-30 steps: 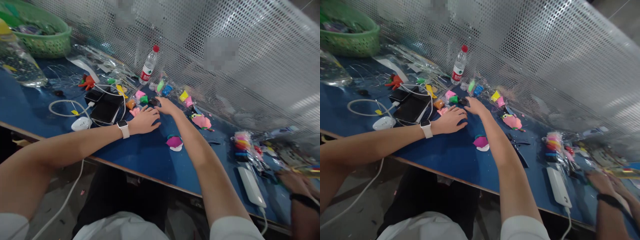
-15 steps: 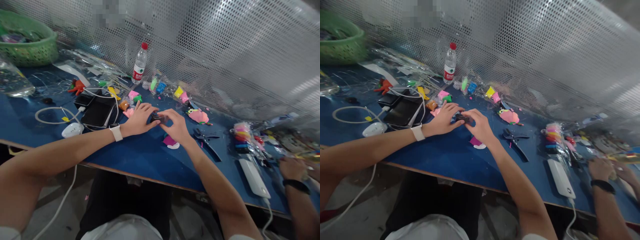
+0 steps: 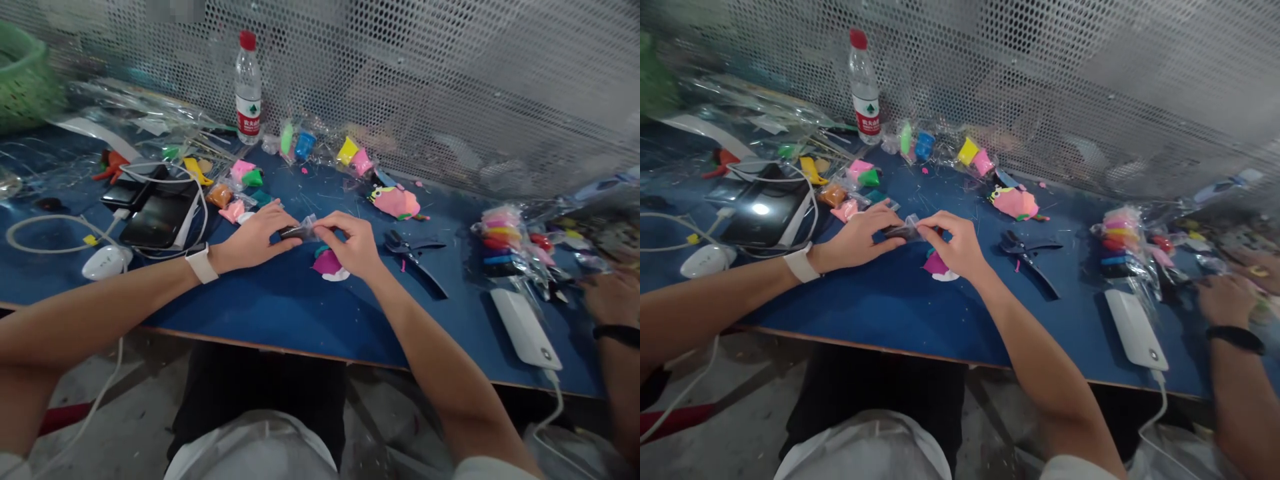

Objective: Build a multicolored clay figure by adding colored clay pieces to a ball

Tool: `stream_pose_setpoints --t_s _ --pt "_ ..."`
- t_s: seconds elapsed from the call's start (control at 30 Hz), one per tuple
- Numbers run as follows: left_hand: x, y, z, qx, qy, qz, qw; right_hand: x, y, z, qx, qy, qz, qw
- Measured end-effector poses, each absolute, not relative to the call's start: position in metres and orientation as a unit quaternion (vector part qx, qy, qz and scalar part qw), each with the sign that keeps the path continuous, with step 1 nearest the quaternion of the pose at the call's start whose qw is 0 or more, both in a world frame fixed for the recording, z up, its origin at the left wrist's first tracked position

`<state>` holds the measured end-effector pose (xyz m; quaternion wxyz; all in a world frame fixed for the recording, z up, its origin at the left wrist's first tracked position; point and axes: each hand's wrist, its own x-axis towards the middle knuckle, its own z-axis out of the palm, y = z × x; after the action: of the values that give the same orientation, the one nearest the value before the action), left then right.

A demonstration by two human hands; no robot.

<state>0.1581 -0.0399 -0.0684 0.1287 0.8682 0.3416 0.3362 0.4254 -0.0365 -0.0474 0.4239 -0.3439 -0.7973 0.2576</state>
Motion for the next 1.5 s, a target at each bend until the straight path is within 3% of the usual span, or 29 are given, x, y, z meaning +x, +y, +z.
stream_pose_setpoints --t_s 0.23,0.33,0.47,0.67,0.83,0.97,1.1,1.5 --pt "0.155 -0.034 -0.072 0.823 0.38 0.393 0.151 0.417 -0.04 -0.05 -0.364 -0.77 0.29 0.437" --pt "0.154 -0.032 -0.071 0.813 0.375 0.44 0.068 0.414 -0.042 -0.052 -0.385 -0.751 0.272 0.462" --pt "0.153 -0.034 -0.063 0.798 0.366 0.479 -0.023 0.411 -0.048 -0.051 -0.381 -0.778 0.163 0.472" --pt "0.15 -0.04 -0.056 0.888 0.273 0.369 -0.025 0.408 -0.054 -0.054 -0.33 -0.837 0.051 0.434" --pt "0.149 -0.038 -0.061 0.863 0.323 0.386 -0.051 0.407 -0.054 -0.058 -0.35 -0.842 0.032 0.409" --pt "0.151 -0.04 -0.06 0.874 0.309 0.374 0.017 0.407 -0.053 -0.059 -0.342 -0.828 0.028 0.442" --pt "0.156 -0.043 -0.062 0.877 0.306 0.358 0.096 0.406 -0.054 -0.061 -0.337 -0.848 0.038 0.407" --pt "0.153 -0.041 -0.068 0.89 0.292 0.341 0.08 0.406 -0.053 -0.066 -0.325 -0.892 0.005 0.312"
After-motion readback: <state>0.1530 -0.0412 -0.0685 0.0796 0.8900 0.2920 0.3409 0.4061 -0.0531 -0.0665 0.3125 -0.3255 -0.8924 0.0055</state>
